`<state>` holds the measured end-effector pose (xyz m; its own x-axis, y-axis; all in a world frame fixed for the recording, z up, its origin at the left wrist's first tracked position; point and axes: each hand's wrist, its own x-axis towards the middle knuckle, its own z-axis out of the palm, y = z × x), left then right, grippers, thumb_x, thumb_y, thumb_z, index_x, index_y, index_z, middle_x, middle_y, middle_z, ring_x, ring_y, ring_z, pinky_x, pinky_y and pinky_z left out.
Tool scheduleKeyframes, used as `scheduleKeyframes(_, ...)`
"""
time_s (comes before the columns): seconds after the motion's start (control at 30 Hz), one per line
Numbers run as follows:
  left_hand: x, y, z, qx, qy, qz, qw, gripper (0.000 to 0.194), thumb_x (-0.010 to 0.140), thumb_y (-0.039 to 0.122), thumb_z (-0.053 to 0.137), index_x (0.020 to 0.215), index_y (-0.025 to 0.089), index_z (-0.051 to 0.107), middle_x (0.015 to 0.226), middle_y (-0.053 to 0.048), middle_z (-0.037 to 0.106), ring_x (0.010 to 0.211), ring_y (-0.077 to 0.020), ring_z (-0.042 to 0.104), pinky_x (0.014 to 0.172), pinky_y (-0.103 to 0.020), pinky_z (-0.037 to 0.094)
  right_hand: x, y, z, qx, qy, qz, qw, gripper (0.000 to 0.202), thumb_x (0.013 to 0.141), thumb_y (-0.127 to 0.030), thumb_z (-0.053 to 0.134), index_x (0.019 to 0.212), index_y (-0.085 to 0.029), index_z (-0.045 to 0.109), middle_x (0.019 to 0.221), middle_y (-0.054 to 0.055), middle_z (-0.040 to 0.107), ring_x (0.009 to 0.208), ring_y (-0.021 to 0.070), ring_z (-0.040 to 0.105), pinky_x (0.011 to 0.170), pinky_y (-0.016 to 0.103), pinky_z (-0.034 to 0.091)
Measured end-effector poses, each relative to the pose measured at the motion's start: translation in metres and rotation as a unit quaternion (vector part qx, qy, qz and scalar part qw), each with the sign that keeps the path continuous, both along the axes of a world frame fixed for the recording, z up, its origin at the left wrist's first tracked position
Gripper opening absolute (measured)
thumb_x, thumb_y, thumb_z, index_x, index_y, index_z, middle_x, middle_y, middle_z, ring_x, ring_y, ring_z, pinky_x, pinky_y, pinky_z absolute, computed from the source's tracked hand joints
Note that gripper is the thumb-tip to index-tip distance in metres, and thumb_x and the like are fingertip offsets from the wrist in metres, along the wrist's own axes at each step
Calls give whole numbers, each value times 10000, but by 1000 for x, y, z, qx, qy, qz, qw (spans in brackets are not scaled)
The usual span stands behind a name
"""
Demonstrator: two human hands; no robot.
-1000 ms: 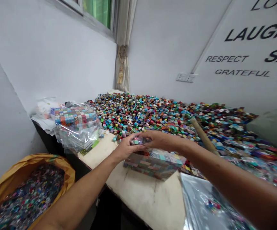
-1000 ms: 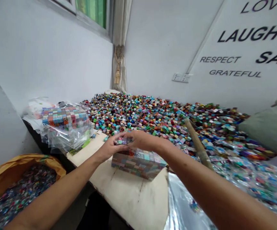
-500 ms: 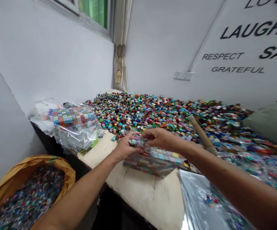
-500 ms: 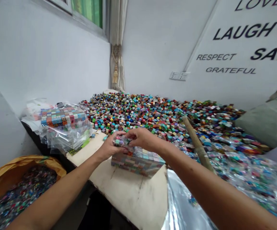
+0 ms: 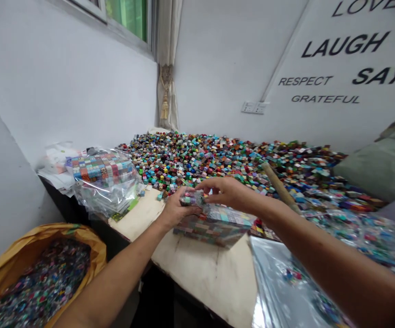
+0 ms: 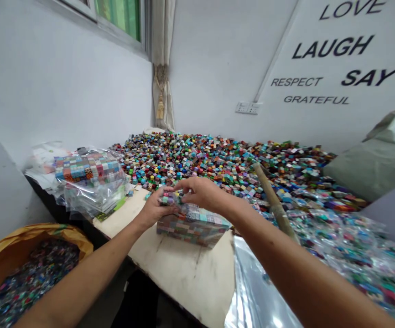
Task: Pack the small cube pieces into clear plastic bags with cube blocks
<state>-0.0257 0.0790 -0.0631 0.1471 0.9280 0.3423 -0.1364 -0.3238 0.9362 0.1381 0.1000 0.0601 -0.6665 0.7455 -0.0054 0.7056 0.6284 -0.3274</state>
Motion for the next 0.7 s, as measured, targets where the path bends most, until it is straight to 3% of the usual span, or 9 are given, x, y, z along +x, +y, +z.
scheduleKeyframes(0.13,0,2,-2,13,13,0,1000,556,589,372,823,1054,186,581,909,-8,638,791,-147,574,713,-233,432,-2,0,-11,-6,53,3,999,320,694,-115,587,986,-184,699,711,-17,604,631,119,526,584,206,368)
scheduleKeyframes(0.3,1,3,-1,23,36,19,999,719,522,333,862,1160,215,551,1012,-27,655,904,-199,595,768,-264,451,-9,1,-23,9,59,13,998,209,654,-38,562,792,-150,672,714,-13,613,654,116,528,590,195,358)
scheduleKeyframes(0.47,1,3,1,-5,50,6,999,479,589,359,822,968,177,593,867,-4,651,795,-167,595,720,-257,461,-10,-4,-9,29,-8,2,1000,234,678,-52,591,864,-157,685,722,-11,635,653,114,526,561,191,325)
scheduleKeyframes(0.6,3,2,3,-17,32,6,999,463,587,323,822,952,180,575,815,15,633,757,-146,589,710,-249,471,-6,-8,3,52,10,-13,998,233,752,-135,603,956,-189,703,793,1,676,661,109,545,579,188,340)
scheduleKeyframes(0.7,5,2,3,-9,15,0,1000,431,599,317,815,925,178,569,819,18,618,756,-136,580,699,-242,477,-9,-8,2,38,11,-15,999,262,748,-164,638,998,-186,714,837,12,699,693,121,570,601,192,366)
